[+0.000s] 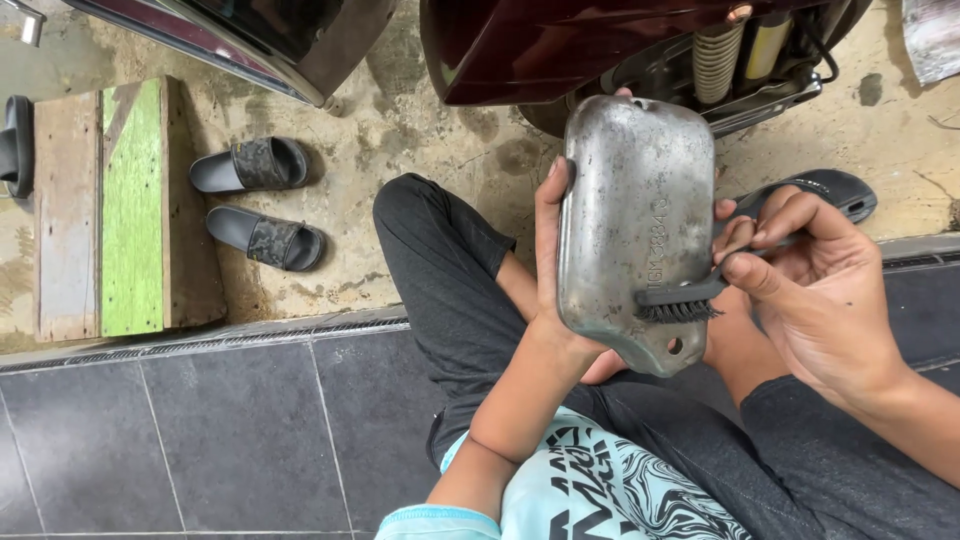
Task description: Cleaning the interior surface of a motorcycle exhaust shield using a small brush to remove dirt and soot.
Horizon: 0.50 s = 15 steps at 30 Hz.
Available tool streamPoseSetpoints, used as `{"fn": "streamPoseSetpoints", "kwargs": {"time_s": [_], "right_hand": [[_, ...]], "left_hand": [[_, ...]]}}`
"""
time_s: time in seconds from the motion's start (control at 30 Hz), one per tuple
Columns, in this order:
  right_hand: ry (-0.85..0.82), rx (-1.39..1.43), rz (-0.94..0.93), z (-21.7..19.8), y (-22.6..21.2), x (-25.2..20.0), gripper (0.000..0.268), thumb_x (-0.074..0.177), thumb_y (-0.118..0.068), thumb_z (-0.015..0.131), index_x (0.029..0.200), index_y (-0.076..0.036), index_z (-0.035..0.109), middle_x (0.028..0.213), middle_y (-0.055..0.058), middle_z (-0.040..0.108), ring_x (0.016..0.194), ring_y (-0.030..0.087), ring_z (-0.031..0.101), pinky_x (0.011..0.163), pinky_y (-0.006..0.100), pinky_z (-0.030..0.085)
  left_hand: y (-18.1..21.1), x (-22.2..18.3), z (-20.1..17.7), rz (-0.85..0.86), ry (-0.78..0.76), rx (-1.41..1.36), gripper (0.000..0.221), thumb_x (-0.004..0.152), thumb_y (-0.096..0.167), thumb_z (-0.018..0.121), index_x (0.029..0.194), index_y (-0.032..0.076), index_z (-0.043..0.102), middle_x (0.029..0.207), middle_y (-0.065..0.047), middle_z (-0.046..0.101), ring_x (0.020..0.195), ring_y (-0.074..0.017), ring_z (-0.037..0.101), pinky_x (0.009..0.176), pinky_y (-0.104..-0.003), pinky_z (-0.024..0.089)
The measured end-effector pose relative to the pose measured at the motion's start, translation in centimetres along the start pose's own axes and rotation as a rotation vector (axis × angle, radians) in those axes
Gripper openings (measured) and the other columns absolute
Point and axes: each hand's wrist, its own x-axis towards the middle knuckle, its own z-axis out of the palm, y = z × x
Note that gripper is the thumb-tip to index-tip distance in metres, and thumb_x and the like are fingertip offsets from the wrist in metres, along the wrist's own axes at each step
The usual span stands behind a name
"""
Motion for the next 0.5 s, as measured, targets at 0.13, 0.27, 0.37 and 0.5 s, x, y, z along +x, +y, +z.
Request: {"fn": "streamPoseSetpoints", "kwargs": {"time_s": [0.13,0.27,0.37,0.5], "right_hand": [[-0.056,-0.233,-0.122,0.4,-0.6,0.4,0.03,0.086,0.002,0.068,0.1,-0.015,0.048,0.102,-0.005,0.049,0.104,0.011,0.065,0.131,0.034,0.048],[-0.045,-0.305,-0.165,0.1,-1.2,0.5,0.027,0.09,-0.001,0.067,0.095,-0.013,0.043,0.104,-0.004,0.042,0.102,0.006,0.062,0.125,0.03,0.054],[-0.045,-0.338,-0.179,-0.4,-1.2,0.6,0.029,0.091,0.004,0.066,0.093,-0.013,0.042,0.11,-0.004,0.04,0.113,0.008,0.061,0.122,0.028,0.057],[-0.069,-0.45,-0.305,-0.9,-1.1,0.7,0.033,0.095,0.005,0.065,0.094,-0.011,0.037,0.115,0.0,0.038,0.119,0.015,0.06,0.118,0.034,0.062]], "left_hand": [[0.0,0.1,-0.9,-0.004,-0.001,-0.019,0.077,0.116,0.067,0.04,0.161,0.005,0.037,0.142,-0.026,0.056,0.122,-0.038,0.061,0.109,-0.052,0.051],[-0.5,0.1,-1.6,-0.018,-0.013,-0.034,0.076,0.116,0.067,0.04,0.162,0.008,0.037,0.144,-0.025,0.055,0.125,-0.0381,0.06,0.11,-0.054,0.051],[-0.7,-0.2,-1.9,-0.013,-0.031,-0.041,0.074,0.116,0.067,0.04,0.164,0.01,0.037,0.147,-0.024,0.054,0.127,-0.0382,0.059,0.111,-0.055,0.05],[-1.0,-0.4,-2.7,-0.002,-0.05,-0.056,0.072,0.116,0.067,0.04,0.166,0.015,0.036,0.15,-0.022,0.052,0.131,-0.0384,0.057,0.112,-0.058,0.049]]}}
